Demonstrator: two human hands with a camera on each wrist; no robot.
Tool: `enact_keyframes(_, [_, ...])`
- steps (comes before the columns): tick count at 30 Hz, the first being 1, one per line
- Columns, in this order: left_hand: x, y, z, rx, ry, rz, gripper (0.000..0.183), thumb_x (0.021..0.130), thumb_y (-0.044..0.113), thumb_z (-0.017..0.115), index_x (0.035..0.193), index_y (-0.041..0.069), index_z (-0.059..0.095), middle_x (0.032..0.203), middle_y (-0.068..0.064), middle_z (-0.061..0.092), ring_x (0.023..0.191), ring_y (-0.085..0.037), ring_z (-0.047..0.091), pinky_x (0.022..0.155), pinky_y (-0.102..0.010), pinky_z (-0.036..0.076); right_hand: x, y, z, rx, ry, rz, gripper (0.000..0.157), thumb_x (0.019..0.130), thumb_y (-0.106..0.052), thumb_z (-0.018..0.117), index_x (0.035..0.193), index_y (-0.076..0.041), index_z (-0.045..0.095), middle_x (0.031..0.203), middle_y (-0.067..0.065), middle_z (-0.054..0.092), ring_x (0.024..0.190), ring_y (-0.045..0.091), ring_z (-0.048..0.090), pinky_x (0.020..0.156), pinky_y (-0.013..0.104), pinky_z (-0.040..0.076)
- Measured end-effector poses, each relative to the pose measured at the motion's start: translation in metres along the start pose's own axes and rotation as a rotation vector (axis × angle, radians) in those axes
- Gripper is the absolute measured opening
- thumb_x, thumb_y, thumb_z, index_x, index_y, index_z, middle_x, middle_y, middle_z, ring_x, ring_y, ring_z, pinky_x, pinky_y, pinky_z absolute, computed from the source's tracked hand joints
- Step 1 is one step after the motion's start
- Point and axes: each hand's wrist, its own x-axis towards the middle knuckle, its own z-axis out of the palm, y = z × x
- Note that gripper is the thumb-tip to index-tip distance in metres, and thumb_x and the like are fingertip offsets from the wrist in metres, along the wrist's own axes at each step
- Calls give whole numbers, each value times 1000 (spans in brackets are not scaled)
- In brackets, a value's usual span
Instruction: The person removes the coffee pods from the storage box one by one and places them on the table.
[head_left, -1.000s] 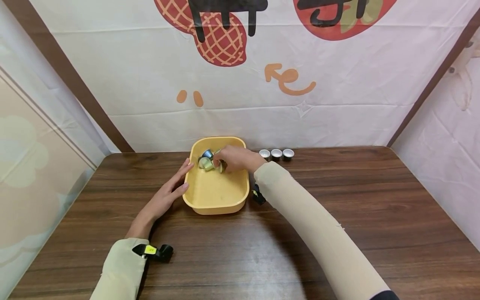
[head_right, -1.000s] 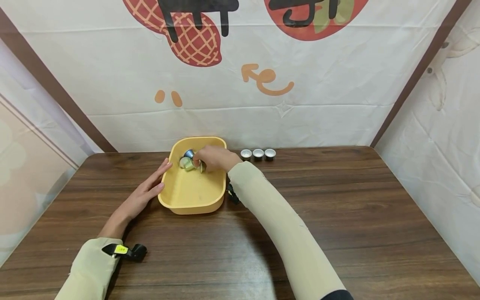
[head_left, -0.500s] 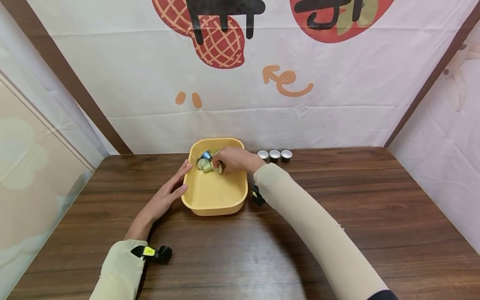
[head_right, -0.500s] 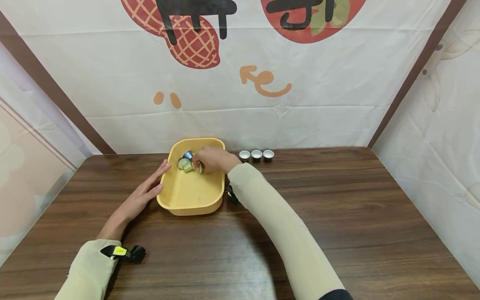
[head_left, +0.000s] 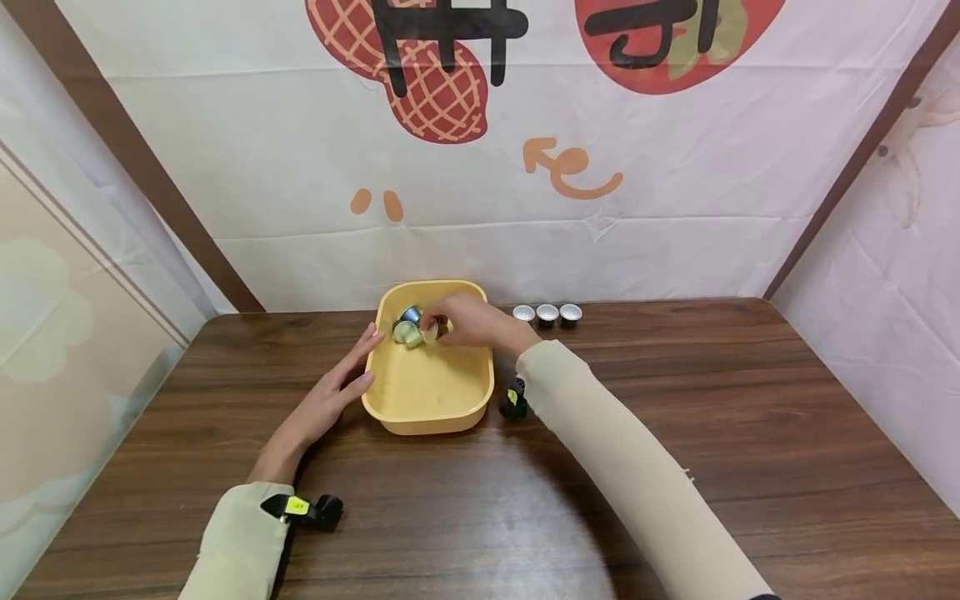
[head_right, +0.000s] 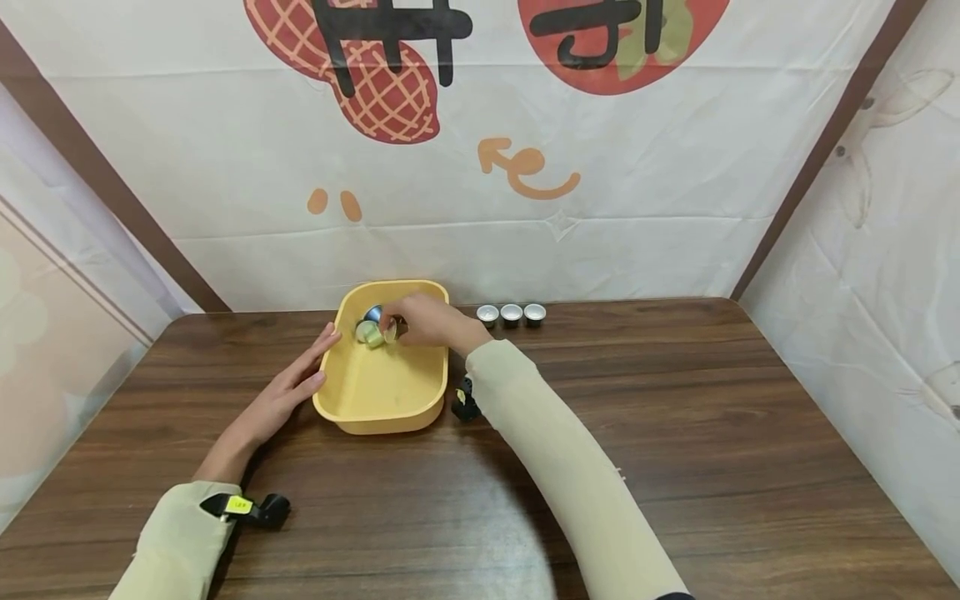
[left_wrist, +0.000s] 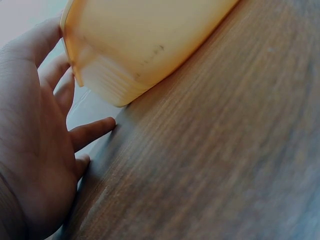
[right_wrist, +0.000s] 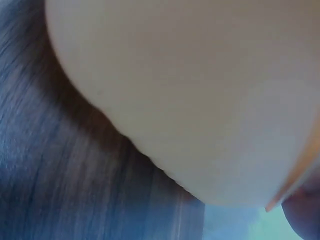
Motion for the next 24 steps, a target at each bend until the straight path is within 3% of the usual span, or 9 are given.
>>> enact_keyframes(8, [0, -2, 0, 0, 3, 3, 57, 100, 4, 46, 153, 13, 25, 160, 0, 4, 145, -19, 2, 107, -61, 7, -12, 6, -10, 100, 116, 51, 24, 81, -6, 76, 103, -12, 69, 97, -6, 66, 86, 6, 58, 77, 26, 47])
enact_keyframes(18, [0, -3, 0, 4, 3, 12, 55, 100, 5, 45, 152, 13, 27, 160, 1, 5, 145, -15, 3, 108, -59, 7, -32, 13, -21, 223, 299, 100, 24, 82, -5, 75, 105, -9, 70, 98, -1, 66, 90, 13, 56, 74, 30, 49])
enact_keyframes(24, [0, -1, 0, 3, 1, 2, 55, 101, 7, 46, 152, 14, 27, 160, 1, 5, 145, -15, 3, 108, -60, 8, -44, 20, -26, 291, 422, 166, 24, 82, -5, 75, 105, -9, 70, 100, 0, 66, 91, 13, 57, 77, 25, 49])
